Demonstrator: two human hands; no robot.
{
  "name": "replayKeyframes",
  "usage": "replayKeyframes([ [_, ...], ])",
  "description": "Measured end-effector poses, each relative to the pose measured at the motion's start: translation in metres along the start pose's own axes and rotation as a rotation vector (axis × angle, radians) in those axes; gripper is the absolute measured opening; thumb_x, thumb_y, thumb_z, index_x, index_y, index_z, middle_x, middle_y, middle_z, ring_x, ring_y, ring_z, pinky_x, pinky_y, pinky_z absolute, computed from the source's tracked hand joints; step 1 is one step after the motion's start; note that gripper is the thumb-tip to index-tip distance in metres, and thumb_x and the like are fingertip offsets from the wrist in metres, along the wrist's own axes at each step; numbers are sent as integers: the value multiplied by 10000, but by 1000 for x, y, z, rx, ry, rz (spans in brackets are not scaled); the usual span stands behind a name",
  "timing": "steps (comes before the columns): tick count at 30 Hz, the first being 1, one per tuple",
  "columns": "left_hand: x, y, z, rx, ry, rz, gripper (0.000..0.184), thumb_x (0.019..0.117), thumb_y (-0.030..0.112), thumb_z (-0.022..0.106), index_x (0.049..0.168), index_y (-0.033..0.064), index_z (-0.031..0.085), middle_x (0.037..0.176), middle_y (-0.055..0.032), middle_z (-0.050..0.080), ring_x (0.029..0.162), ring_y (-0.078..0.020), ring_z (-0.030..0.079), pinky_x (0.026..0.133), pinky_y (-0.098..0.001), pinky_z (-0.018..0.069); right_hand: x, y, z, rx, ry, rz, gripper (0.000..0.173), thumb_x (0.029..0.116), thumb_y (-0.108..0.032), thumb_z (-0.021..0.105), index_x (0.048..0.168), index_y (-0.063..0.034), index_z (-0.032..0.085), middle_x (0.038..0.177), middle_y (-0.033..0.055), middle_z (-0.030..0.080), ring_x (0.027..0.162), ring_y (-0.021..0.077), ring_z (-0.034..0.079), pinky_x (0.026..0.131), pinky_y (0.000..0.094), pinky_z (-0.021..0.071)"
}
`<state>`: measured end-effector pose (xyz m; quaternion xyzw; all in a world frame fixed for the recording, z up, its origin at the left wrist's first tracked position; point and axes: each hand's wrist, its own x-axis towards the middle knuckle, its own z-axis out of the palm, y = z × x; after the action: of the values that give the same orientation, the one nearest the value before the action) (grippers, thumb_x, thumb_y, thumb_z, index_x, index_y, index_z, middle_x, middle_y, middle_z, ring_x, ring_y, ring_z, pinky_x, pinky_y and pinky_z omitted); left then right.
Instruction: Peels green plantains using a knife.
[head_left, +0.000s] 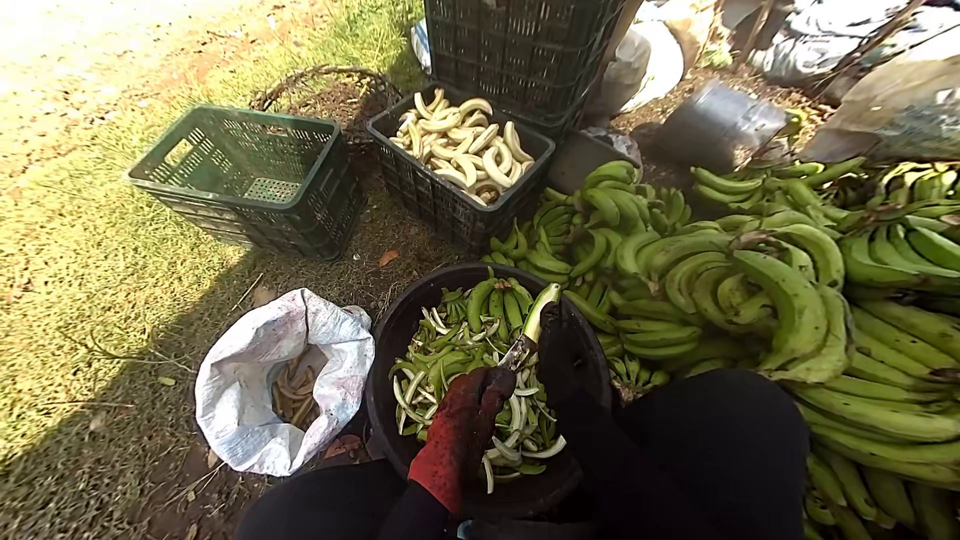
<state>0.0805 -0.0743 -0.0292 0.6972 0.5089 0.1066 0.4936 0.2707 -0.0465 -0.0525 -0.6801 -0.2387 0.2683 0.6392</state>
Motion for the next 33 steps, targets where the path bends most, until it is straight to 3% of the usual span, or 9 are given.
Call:
replayKeyframes([
  [4, 11, -4, 0, 66, 32, -26, 479, 1054, 531, 455, 1337, 201, 655, 1240, -52, 687, 1159, -172, 649, 1020, -449, 530, -14, 0, -2, 94, -136, 113, 486, 1115, -222, 361, 1536, 22, 363, 1437, 187, 528, 1244, 124, 558, 1044, 260, 464],
  [6, 25, -8, -4, 205, 138, 4, 452, 1059, 461, 470, 1364, 175, 641, 1253, -89, 685, 1203, -234, 634, 1065, -479, 496, -25, 13, -7, 254, -407, 374, 374, 1119, -276, 350, 1408, -80, 484, 1105, 57, 642, 894, 69, 633, 751, 239, 553],
  [7, 34, -10, -8, 287, 204, 11, 443, 1053, 416, 486, 1378, 155, 634, 1253, -122, 688, 1200, -283, 642, 1058, -512, 496, -29, 23, -12, 321, -624, 528, 368, 1121, -324, 322, 1367, -106, 487, 1015, 77, 657, 789, 139, 655, 642, 297, 563],
  [10, 53, -15, -23, 352, 322, -12, 458, 1057, 414, 478, 1399, 146, 621, 1274, -141, 680, 1211, -309, 637, 1061, -531, 488, -35, 41, -22, 119, -950, 659, 455, 1088, -392, 369, 1439, -123, 480, 1065, 119, 666, 856, 232, 676, 706, 406, 587],
  [16, 30, 0, -2, 274, 144, 123, 447, 1049, 430, 492, 1390, 174, 625, 1241, -103, 692, 1185, -261, 647, 1054, -502, 501, -6, 48, -16, 194, -376, 413, 481, 1122, -368, 283, 1460, -87, 479, 1242, 102, 648, 1052, 159, 651, 896, 356, 559],
  [19, 19, 10, 8, 364, 118, 131, 478, 1012, 450, 538, 1404, 189, 622, 1189, -145, 695, 1097, -322, 674, 957, -537, 541, 11, 26, 5, 395, -29, 380, 409, 1121, -331, 354, 1348, -21, 493, 1040, 160, 647, 853, 223, 671, 726, 403, 589],
  [22, 16, 11, 12, 356, 184, 129, 513, 976, 478, 607, 1390, 177, 634, 1157, -160, 699, 1050, -337, 684, 922, -542, 552, 19, 6, 14, 224, 204, 355, 404, 1115, -322, 390, 1306, 2, 538, 1061, 176, 661, 871, 231, 682, 751, 412, 587],
  [29, 23, 13, 7, 311, 164, 21, 472, 1019, 416, 562, 1416, 166, 609, 1229, -146, 684, 1141, -316, 660, 1000, -519, 526, 12, 2, 23, -26, 342, 378, 424, 1086, -388, 468, 1167, -6, 632, 1022, 148, 650, 913, 203, 624, 829, 417, 509],
  [33, 37, -2, -4, 252, 135, 43, 426, 1075, 395, 445, 1392, 174, 623, 1262, -107, 683, 1219, -260, 629, 1077, -489, 484, -2, 13, 19, 47, 87, 253, 362, 1093, -271, 460, 1208, 39, 605, 1056, 158, 649, 939, 174, 625, 860, 351, 524],
])
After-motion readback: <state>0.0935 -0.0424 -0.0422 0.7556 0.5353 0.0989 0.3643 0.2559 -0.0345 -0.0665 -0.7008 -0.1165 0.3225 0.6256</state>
